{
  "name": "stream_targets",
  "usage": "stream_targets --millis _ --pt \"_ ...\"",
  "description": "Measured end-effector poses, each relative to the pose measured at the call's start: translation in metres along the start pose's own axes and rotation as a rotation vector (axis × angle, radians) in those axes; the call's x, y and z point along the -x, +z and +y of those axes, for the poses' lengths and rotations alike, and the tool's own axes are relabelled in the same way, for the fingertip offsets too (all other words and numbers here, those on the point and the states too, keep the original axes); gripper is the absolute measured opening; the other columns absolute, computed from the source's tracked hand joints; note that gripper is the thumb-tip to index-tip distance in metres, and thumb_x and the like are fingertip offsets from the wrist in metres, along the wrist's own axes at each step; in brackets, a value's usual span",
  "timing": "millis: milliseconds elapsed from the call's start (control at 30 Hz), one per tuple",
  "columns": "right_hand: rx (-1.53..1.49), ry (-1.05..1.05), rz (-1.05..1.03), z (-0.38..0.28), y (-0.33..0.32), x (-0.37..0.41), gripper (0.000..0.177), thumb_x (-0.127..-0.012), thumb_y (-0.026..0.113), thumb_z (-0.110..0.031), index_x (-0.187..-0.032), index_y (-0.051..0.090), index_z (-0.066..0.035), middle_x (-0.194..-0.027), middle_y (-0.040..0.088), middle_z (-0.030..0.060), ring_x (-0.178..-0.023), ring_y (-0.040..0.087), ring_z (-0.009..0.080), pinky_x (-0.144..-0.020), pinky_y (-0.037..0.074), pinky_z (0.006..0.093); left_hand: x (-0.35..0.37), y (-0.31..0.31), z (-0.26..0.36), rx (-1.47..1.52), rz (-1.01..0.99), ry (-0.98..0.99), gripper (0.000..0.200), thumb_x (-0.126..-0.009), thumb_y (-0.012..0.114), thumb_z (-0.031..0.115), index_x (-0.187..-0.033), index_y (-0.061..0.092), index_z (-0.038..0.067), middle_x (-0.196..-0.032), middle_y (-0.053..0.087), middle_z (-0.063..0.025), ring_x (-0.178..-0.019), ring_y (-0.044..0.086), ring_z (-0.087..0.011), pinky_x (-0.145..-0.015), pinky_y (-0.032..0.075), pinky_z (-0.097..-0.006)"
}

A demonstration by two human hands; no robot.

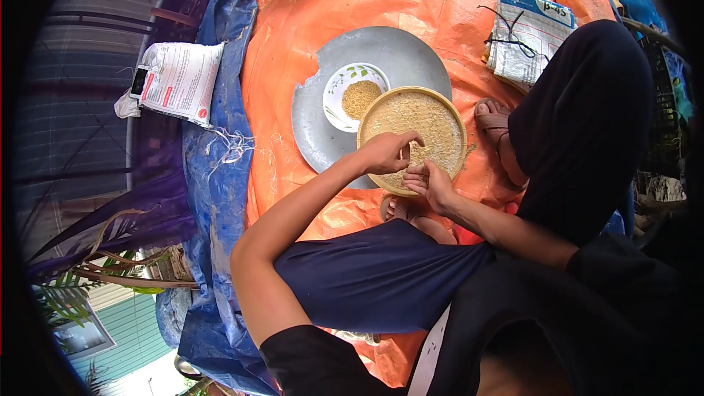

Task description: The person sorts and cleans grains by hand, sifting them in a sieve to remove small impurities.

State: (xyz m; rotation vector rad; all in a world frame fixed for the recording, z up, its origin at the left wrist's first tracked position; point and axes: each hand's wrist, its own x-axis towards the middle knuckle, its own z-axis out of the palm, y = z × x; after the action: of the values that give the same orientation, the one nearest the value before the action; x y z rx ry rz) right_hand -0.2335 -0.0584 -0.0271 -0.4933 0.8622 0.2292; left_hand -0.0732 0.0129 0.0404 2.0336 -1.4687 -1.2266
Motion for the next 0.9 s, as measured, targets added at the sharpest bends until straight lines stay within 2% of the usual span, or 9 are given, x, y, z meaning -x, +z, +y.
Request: stream_targets --millis 200,333,500,633,833,867,900 --pt "-0.011 -0.005 -0.019 0.004 -0.001 -0.002 0.048 -0.097 0.029 -0.033 -0.101 0.050 0.010 -0.093 0.057 0.0180 -0.088 0.060 0.0249 -0.085 0.050 0.0338 -0.002 0.005 0.006 -0.106 0.047 -0.006 0.040 -0.069 0.067 0.010 -0.107 0.054 0.007 -0.067 0.064 -0.0094 -0.063 0.064 -0.0235 -0.058 0.048 -0.0344" --pt "0.021 0.017 -0.021 0.006 -0.001 -0.003 0.048 -0.096 0.029 -0.031 -0.105 0.052 0.010 -0.097 0.059 0.0198 -0.092 0.060 0.0257 -0.087 0.050 0.0335 -0.001 0.011 0.003 -0.076 0.076 -0.006 0.040 -0.067 0.072 0.012 -0.103 0.055 0.006 -0.065 0.064 -0.0089 -0.061 0.063 -0.0241 -0.057 0.047 -0.0347" --pt "0.010 -0.020 -0.011 0.005 0.001 0.000 0.040 -0.094 0.032 -0.024 -0.100 0.050 0.011 -0.095 0.059 0.0212 -0.090 0.061 0.0267 -0.083 0.052 0.0333 -0.001 0.015 0.006 -0.022 0.038 -0.002 0.038 -0.067 0.073 0.013 -0.101 0.056 0.005 -0.064 0.062 -0.0092 -0.060 0.062 -0.0235 -0.056 0.046 -0.0349" --pt "-0.005 -0.028 -0.026 0.006 0.001 -0.001 0.039 -0.093 0.034 -0.022 -0.104 0.050 0.012 -0.094 0.060 0.0202 -0.086 0.063 0.0261 -0.081 0.053 0.0327 -0.003 0.014 0.007 -0.002 0.036 0.000 0.031 -0.070 0.071 0.015 -0.096 0.058 0.004 -0.064 0.061 -0.0095 -0.060 0.061 -0.0240 -0.056 0.045 -0.0349" --pt "0.077 -0.055 -0.006 0.007 0.000 0.001 0.035 -0.094 0.036 -0.020 -0.103 0.053 0.010 -0.093 0.061 0.0170 -0.081 0.064 0.0225 -0.077 0.054 0.0293 0.001 0.014 -0.023 -0.098 0.267 -0.156 0.020 -0.077 0.065 0.017 -0.086 0.059 0.001 -0.067 0.061 -0.0122 -0.063 0.061 -0.0268 -0.058 0.047 -0.0366" --pt "0.087 -0.068 -0.011 0.007 -0.001 0.001 0.034 -0.095 0.038 -0.019 -0.102 0.054 0.009 -0.092 0.061 0.0159 -0.080 0.064 0.0213 -0.076 0.054 0.0285 0.003 0.015 -0.029 -0.147 0.268 -0.194 0.018 -0.078 0.064 0.016 -0.088 0.058 0.002 -0.079 0.062 -0.0145 -0.074 0.061 -0.0290 -0.066 0.048 -0.0379" --pt "0.096 -0.082 -0.017 0.007 -0.001 0.001 0.033 -0.095 0.039 -0.019 -0.101 0.056 0.008 -0.091 0.062 0.0149 -0.079 0.064 0.0201 -0.075 0.054 0.0276 0.007 0.016 -0.033 -0.200 0.281 -0.175 0.020 -0.078 0.064 0.016 -0.090 0.057 0.002 -0.085 0.060 -0.0148 -0.079 0.060 -0.0295 -0.069 0.048 -0.0385"
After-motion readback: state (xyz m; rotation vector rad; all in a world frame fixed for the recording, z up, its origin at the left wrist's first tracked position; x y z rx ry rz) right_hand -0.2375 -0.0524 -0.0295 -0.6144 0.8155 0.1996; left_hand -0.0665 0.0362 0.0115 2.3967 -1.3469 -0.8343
